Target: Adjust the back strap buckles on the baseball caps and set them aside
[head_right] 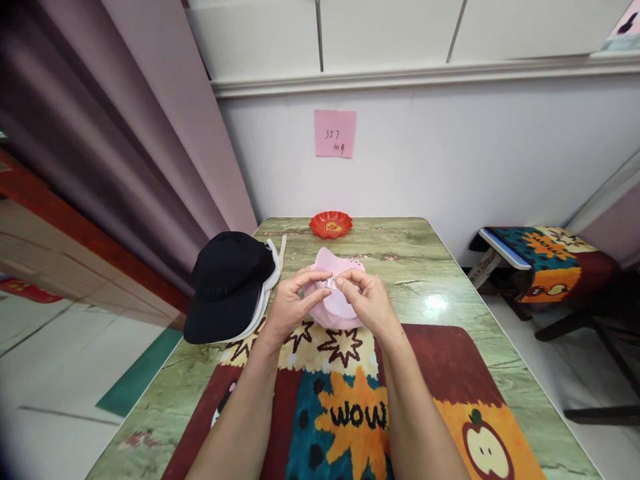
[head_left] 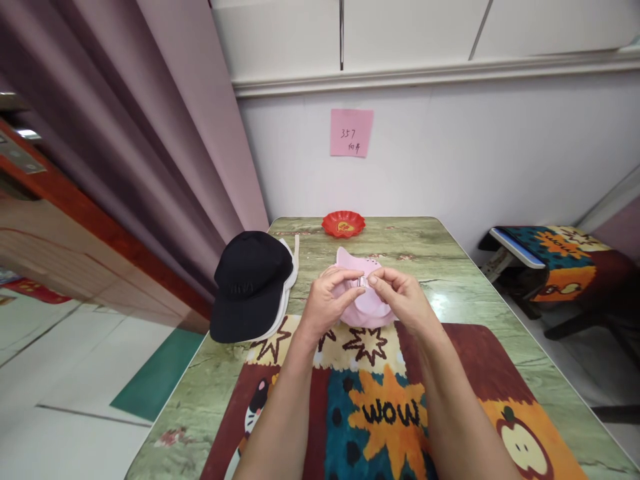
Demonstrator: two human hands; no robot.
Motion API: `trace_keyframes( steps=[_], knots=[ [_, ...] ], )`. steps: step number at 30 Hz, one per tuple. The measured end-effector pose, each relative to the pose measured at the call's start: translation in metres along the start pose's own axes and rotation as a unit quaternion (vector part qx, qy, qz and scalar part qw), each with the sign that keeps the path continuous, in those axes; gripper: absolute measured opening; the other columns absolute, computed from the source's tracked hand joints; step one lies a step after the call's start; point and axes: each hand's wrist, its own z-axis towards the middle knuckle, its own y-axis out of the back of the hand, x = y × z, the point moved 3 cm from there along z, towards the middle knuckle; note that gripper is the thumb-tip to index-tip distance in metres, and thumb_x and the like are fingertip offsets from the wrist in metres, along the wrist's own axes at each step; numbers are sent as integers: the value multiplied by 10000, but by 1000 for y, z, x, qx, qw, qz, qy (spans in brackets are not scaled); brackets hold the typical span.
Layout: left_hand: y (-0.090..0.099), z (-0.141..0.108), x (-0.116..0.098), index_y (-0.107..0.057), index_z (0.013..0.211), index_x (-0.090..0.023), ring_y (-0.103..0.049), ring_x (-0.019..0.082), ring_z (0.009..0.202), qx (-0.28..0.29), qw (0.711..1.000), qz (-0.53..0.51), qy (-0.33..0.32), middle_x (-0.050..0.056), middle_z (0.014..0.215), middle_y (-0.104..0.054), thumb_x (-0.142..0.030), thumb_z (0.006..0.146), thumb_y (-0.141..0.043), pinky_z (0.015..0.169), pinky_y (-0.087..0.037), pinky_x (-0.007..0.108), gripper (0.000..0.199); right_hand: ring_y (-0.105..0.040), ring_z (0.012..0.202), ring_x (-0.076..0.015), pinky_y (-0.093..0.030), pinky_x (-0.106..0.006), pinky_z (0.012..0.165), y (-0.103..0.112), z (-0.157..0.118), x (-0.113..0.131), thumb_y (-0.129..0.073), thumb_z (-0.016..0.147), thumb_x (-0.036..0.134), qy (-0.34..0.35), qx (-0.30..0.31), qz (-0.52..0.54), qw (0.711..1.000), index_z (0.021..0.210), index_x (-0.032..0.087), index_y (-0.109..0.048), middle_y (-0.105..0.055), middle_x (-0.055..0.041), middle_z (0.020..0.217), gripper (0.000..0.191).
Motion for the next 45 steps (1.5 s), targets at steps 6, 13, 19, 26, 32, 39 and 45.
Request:
trace_keyframes(
  steps=[6, 13, 19, 26, 32, 39, 45],
  knots=[
    [0, -1, 3, -769, 1011, -217, -678, 248, 1080, -4, 1000, -4, 7, 69, 1045, -770, -292, 816, -774, 988, -507, 403, 209, -430, 571, -131, -337, -277, 565, 0, 1, -4, -637, 892, 511, 15, 4, 3, 1000, 782, 207, -660, -504, 27, 610, 325],
    [0, 0, 1, -767, 995, -216, -682, 245, 1074, 4, 1000, -3, 3, 68, 1034, -773, -275, 822, -762, 1000, -504, 404, 184, -537, 660, -155, -428, -285, 638, -2, 2, 0, -695, 830, 519, 4, 5, 28, 1000, 748, 199, -685, -616, -8, 682, 330],
    [0, -1, 1, -759, 1038, -223, -683, 247, 1071, 7, 1000, 0, 8, 68, 1051, -770, -260, 814, -768, 1023, -490, 414, 227, -519, 643, -146, -415, -281, 626, -3, 1, -1, -725, 794, 482, -18, -13, 47, 999, 750, 192, -707, -618, -7, 673, 294],
    [-2, -2, 1, -751, 1001, -211, -683, 236, 1050, 0, 1000, -25, 18, 65, 1027, -761, -239, 804, -769, 985, -509, 380, 200, -499, 639, -136, -389, -273, 610, -3, 0, 1, -715, 803, 448, -16, -10, 44, 999, 736, 187, -697, -611, -3, 691, 270],
    [-2, -1, 2, -754, 978, -194, -689, 230, 1010, 26, 997, -67, 38, 73, 1009, -764, -228, 796, -770, 968, -511, 370, 186, -503, 656, -132, -385, -272, 629, 0, -1, 1, -685, 851, 403, -1, 20, 17, 1000, 753, 188, -697, -618, 6, 703, 237],
    [-4, -1, 5, -742, 974, -184, -676, 230, 1023, 19, 996, -60, 55, 74, 1017, -753, -226, 793, -756, 981, -491, 365, 186, -541, 662, -140, -424, -277, 651, -5, 1, -5, -726, 824, 444, -3, -7, 54, 998, 800, 190, -677, -630, 0, 698, 260],
    [-3, -1, 7, -742, 947, -184, -677, 230, 997, 8, 995, -70, 66, 75, 1006, -750, -243, 773, -778, 965, -497, 364, 188, -553, 653, -138, -436, -280, 656, -7, 3, -12, -759, 805, 461, -9, -20, 87, 996, 803, 194, -641, -630, 1, 688, 292]
  ],
)
